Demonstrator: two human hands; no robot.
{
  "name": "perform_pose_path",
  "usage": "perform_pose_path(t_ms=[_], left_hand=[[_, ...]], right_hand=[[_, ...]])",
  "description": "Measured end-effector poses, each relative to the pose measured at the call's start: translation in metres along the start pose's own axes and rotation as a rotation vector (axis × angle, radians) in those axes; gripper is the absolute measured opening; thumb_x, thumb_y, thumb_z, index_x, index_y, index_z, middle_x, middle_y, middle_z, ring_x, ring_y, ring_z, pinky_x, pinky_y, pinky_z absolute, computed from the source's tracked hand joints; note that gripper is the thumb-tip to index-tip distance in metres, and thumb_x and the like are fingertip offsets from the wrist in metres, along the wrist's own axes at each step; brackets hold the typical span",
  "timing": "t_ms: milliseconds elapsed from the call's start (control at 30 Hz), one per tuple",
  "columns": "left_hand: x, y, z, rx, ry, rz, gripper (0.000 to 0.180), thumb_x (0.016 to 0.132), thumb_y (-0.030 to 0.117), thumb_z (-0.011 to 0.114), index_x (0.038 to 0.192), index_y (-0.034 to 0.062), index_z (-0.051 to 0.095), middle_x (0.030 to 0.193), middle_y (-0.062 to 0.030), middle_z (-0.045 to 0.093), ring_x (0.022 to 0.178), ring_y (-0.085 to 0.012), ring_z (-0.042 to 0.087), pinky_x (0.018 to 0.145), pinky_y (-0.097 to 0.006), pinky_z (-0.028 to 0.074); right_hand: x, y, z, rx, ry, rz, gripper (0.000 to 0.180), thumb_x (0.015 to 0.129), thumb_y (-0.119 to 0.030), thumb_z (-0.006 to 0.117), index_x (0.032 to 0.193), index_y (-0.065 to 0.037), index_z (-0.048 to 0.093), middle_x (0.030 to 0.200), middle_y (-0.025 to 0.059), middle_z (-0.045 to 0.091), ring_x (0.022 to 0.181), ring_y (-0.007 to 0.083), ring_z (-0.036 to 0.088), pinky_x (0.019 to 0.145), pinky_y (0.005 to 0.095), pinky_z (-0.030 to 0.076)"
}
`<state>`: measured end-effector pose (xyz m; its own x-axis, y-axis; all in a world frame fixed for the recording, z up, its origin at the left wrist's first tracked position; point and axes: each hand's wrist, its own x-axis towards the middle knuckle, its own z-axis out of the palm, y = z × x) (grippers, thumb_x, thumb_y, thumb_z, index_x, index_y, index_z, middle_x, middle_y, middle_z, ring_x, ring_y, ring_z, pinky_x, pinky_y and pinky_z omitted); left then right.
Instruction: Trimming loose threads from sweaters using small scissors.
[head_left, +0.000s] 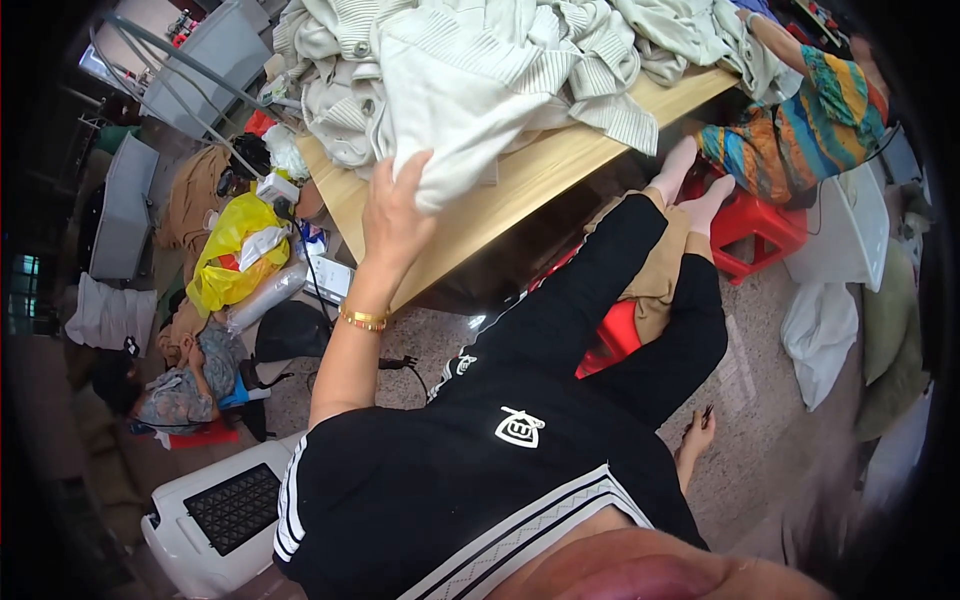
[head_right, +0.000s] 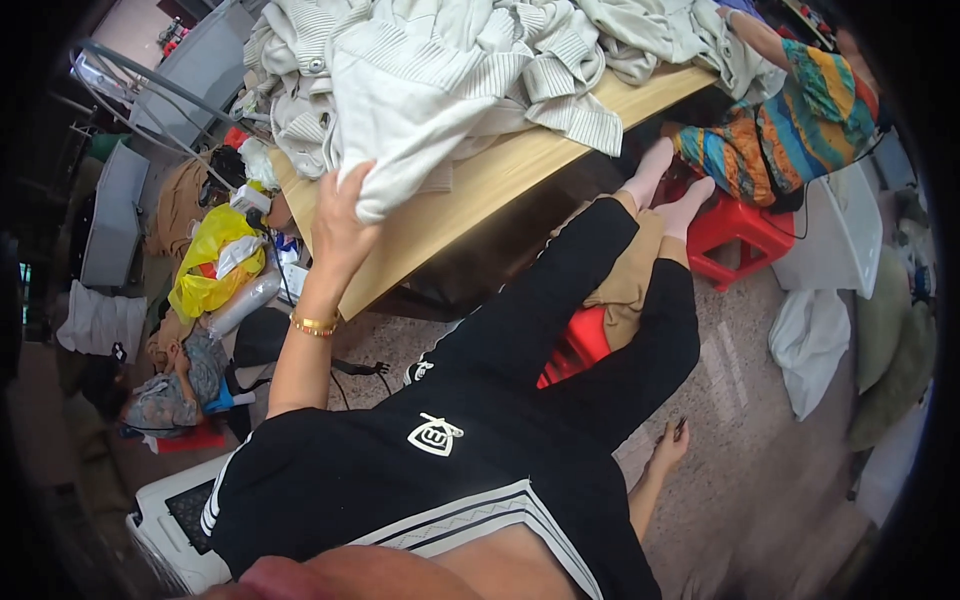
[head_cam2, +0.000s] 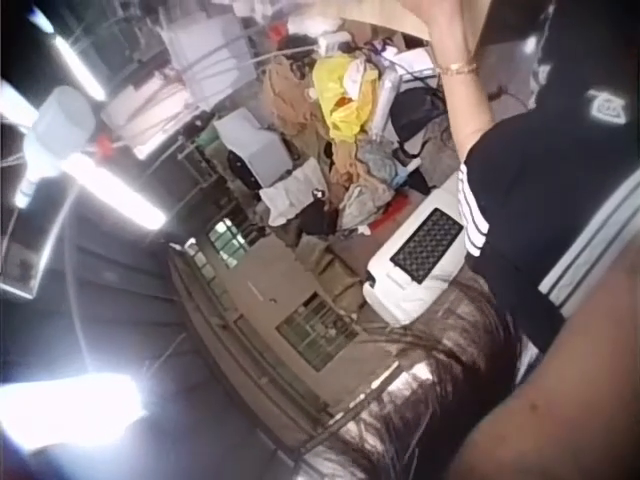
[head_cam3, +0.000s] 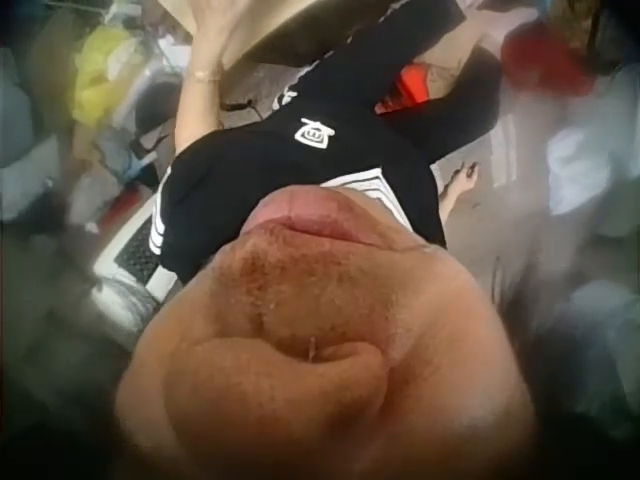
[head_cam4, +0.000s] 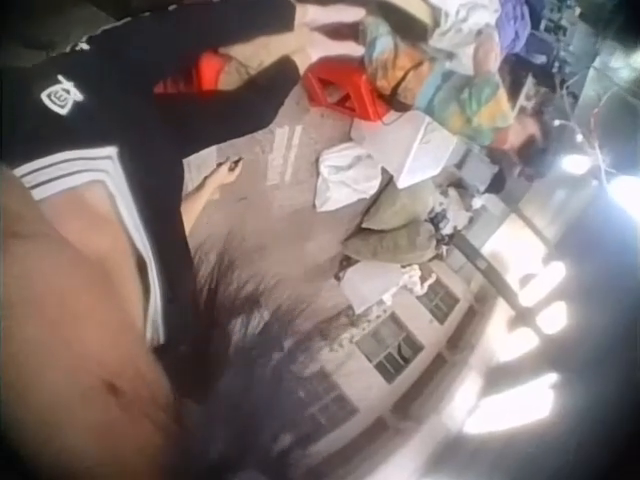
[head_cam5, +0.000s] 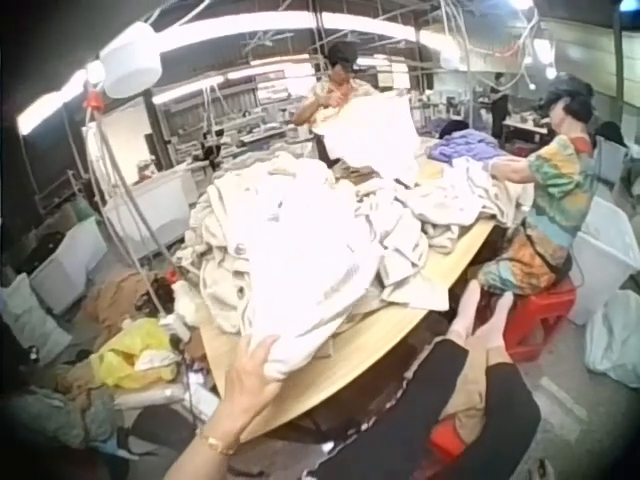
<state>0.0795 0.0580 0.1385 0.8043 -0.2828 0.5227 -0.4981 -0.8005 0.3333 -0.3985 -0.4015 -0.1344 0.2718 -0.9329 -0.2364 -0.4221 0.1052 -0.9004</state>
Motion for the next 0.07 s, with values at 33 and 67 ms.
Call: perform_pose_path(t_ms=[33, 67], left_hand=[[-0.0079, 0.0035, -0.0035, -0.001, -0.154, -0.081, 0.072, 0.068, 0.003, 0.071, 0.136, 0.0178, 0.055, 0.129, -0.0213, 0.049, 0.118, -0.0436, 0.053, 0.1, -0.046, 0.047], [-0.0077, 0.0032, -0.0059, 0.009, -0.162, -0.075, 0.072, 0.068, 0.003, 0.071, 0.136, 0.0178, 0.055, 0.129, -0.0213, 0.049, 0.118, -0.0436, 0.053, 0.1, -0.046, 0.047]], right_hand=[[-0.0029, -0.005, 0.0024, -0.042, 0.007, 0.036, 0.041, 0.093, -0.015, 0.068, 0.13, -0.003, 0.058, 0.076, -0.0043, 0.055, 0.055, 0.0043, 0.043, 0.048, 0.0228, 0.034], [0.0022, 0.0049, 0.0036, -0.014, -0.001, 0.012, 0.041, 0.093, -0.016, 0.068, 0.132, -0.006, 0.058, 0.074, -0.0044, 0.054, 0.054, 0.0048, 0.042, 0.047, 0.0229, 0.033]])
